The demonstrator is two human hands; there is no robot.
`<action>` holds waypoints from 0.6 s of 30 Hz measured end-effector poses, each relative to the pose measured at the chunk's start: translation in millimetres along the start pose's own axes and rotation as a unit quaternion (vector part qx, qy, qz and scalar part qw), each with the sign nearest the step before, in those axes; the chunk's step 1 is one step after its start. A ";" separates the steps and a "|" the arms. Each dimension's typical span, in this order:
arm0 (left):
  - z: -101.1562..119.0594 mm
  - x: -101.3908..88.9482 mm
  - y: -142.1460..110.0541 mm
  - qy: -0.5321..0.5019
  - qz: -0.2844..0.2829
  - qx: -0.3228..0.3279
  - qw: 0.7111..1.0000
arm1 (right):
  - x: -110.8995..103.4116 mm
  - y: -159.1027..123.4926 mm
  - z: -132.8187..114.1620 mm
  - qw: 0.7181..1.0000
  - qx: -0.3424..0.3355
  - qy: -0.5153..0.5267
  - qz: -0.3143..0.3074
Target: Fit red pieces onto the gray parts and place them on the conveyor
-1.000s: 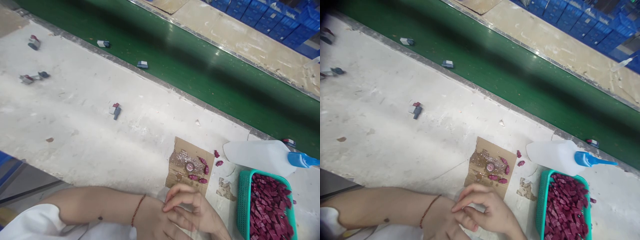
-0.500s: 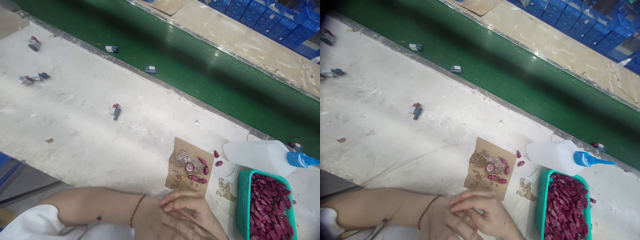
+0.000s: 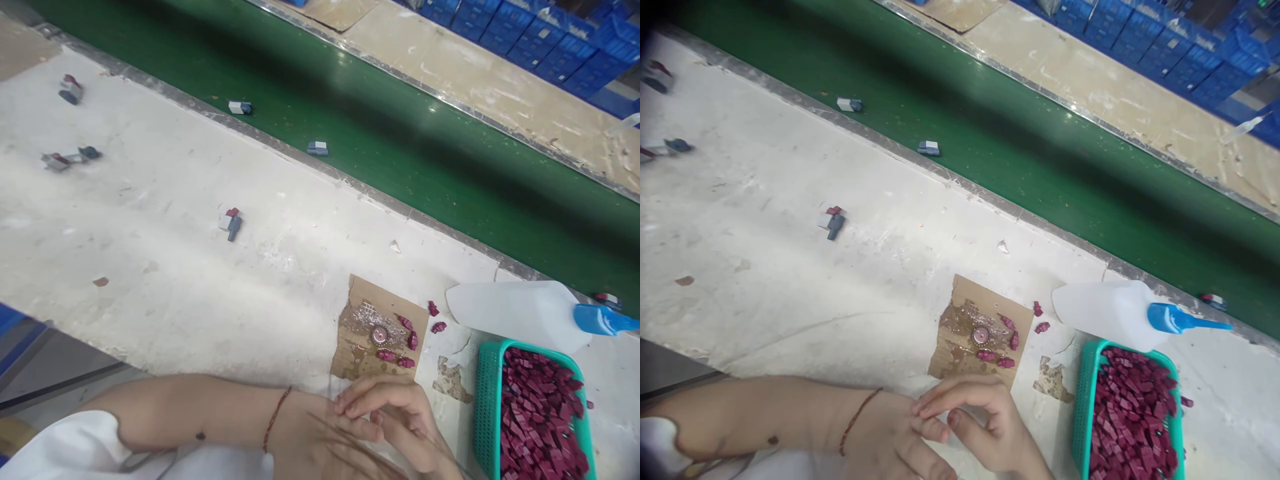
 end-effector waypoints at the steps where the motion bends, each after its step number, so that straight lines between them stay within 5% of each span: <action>1: 4.5 -5.5 1.1 0.002 -0.019 0.008 1.000 | -1.5 -0.4 -0.8 1.000 0.003 -0.002 -0.001; 5: 16.2 -15.7 4.5 0.010 -0.104 0.045 0.994 | -5.7 -1.7 -2.3 1.000 -0.003 0.008 -0.007; 13: 9.6 -5.5 2.0 0.009 -0.047 -0.020 0.999 | -5.6 -1.5 -4.1 0.999 0.009 -0.040 -0.033; 18: 21.6 -19.5 17.0 -0.069 -0.089 0.025 0.993 | -7.4 0.0 -8.1 1.000 -0.002 -0.023 -0.017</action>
Point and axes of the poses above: each hand's wrist, its own y-axis towards the middle knuckle, its own x-axis out of the palm, z = x × y, the point moved 1 cm from there along y, towards the middle knuckle, and after that the axes turned 10 degrees about y, right-handed, at the moved point
